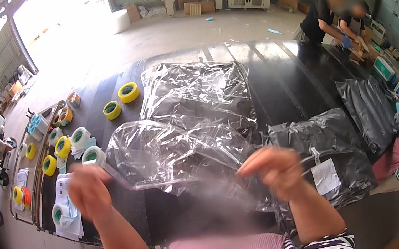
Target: The person prepares shipping labels by hand, places them on black plastic bags, and then bundles multiple bags together inside a large clear plastic sheet on a workshop table.
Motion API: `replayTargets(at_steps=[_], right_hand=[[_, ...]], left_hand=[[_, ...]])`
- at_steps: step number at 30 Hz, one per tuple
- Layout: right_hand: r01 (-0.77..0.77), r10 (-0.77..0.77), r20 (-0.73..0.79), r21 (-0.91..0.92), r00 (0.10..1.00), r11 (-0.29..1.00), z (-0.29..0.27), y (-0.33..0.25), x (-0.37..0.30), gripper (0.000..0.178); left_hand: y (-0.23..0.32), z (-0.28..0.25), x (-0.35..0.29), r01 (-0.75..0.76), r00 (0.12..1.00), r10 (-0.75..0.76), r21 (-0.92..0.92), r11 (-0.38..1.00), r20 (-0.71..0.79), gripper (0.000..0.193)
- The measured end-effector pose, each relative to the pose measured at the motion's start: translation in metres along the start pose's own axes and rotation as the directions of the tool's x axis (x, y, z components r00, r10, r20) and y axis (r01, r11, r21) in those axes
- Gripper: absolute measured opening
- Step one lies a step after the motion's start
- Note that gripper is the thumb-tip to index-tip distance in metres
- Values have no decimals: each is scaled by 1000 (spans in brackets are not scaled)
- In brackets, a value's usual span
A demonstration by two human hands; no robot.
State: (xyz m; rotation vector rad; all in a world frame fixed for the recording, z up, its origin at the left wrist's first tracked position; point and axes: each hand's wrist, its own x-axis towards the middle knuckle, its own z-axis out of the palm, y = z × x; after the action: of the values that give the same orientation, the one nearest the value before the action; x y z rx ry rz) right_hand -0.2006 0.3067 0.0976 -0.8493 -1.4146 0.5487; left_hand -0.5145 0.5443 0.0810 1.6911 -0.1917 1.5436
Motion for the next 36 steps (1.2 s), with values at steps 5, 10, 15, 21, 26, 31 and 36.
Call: replayTargets(at_steps=[5, 10, 15, 21, 26, 31, 36], right_hand=[[-90, 299, 7, -946, 954, 311, 67, 57, -59, 104], [-238, 801, 8, -953, 599, 187, 79, 96, -100, 83], [110, 795, 159, -987, 586, 117, 80, 101, -182, 62], [-167, 953, -35, -986, 302, 17, 54, 50, -143, 68], [-806, 767, 508, -210, 393, 553, -21, -54, -149, 42], [-634, 592, -409, 41, 694, 772, -180, -159, -200, 26], [-917, 432, -821, -259, 374, 303, -346, -149, -250, 53]], left_hand=[[6, 131, 7, -343, 186, -635, 655, 673, 750, 32], [-67, 59, -97, -73, 287, -937, 980, 185, 198, 59], [-24, -2, -237, 33, 349, -874, 927, 373, 339, 64], [-9, 27, -197, 107, 233, -917, 929, 355, 323, 50], [4, 67, -179, -59, 40, -970, 969, 238, 241, 48], [54, 139, -107, 603, -22, -597, 487, 632, 802, 30], [60, 275, -47, 922, 385, -59, -381, 70, 921, 80]])
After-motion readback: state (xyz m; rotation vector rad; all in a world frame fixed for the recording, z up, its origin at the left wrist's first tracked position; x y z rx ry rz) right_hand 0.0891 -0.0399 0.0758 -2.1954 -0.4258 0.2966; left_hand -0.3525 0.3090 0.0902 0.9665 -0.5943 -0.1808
